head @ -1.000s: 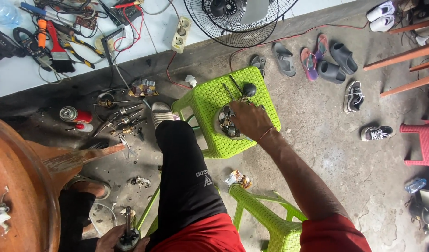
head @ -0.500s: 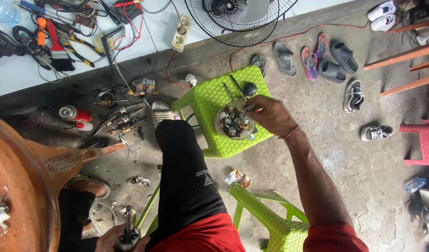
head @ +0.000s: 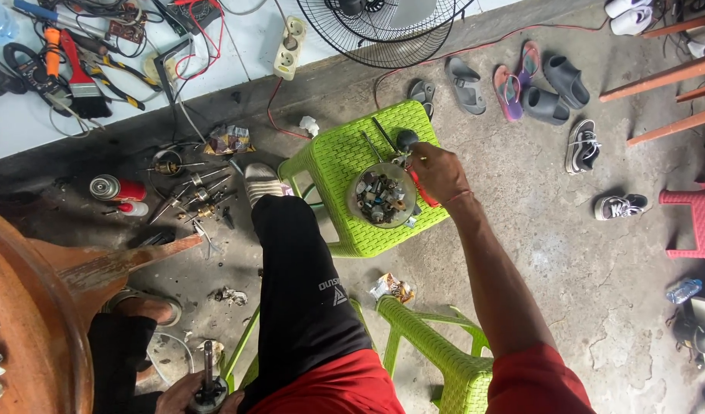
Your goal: The person sits at a cluttered workbench and uses a screwdriver to manipulate a small cylindrical electrical component. They repeatedly reach for small parts from a bowl on a nearby green stool and insert them into the component while holding it in their left hand.
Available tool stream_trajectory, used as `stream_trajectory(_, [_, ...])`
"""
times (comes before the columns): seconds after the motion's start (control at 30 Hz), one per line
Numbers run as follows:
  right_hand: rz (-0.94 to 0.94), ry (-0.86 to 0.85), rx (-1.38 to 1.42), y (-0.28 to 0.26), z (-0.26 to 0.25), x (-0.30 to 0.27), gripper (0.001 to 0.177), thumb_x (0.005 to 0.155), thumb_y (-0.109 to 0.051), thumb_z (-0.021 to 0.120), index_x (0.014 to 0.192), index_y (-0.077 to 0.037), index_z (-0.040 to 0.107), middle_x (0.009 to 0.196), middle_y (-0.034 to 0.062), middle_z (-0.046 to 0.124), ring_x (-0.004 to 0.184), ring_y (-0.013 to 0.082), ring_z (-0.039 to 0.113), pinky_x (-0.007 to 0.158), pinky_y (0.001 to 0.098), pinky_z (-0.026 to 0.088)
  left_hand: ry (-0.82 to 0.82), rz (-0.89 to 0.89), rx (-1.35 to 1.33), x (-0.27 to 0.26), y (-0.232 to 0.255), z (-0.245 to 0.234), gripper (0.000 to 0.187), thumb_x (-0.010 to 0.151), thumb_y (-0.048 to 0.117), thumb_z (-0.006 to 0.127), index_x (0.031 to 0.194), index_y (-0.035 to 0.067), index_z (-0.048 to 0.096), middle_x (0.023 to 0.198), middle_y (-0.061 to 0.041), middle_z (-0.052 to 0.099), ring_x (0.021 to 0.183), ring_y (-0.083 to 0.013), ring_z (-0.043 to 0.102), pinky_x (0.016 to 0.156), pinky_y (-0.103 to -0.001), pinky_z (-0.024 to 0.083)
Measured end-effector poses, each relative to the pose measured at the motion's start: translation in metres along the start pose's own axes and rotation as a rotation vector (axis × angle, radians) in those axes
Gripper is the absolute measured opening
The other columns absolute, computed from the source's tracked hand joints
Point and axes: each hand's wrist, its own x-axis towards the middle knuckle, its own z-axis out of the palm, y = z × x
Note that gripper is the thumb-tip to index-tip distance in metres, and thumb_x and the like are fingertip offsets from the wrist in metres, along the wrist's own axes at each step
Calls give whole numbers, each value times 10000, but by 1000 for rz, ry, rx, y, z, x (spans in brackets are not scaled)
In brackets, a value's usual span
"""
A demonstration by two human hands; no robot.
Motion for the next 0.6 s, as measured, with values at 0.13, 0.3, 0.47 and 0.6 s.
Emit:
stream_trajectory(0.13, [-345,126,-75,-45,-31,-18,198,1051,-28,583,1075,104,730,1031,276,760,832,339,785,580,336,652,-30,-69,-32,5,15,-1,374,438,269,924,661,82,690,584,-34,674,492,-159,629,506,-317,525])
stream_trajectory(0.3, [-329,-238,-309,-69,3,-20,302,1051,-95,542,1327,-62,657,1064,153,747,756,227,739,572,353,647,14,-34,-48,3,17,4,367,452,263,918,664,72,688,616,-48,693,508,-173,650,517,-320,538])
stream_trajectory(0.47, [-241,-282,-831,-53,42,-11,233,992,-137,629,1217,-102,676,1091,56,720,767,200,734,523,377,649,26,-81,-33,-4,10,0,399,400,272,924,669,74,705,591,-31,685,484,-158,632,494,-314,522])
stream_trajectory(0.6, [-114,-355,-982,-57,46,-8,214,1035,-234,578,1135,-146,745,1070,31,691,771,238,731,530,418,620,18,-67,-15,-10,-7,1,466,401,271,944,759,60,733,697,-67,734,576,-185,698,590,-320,577])
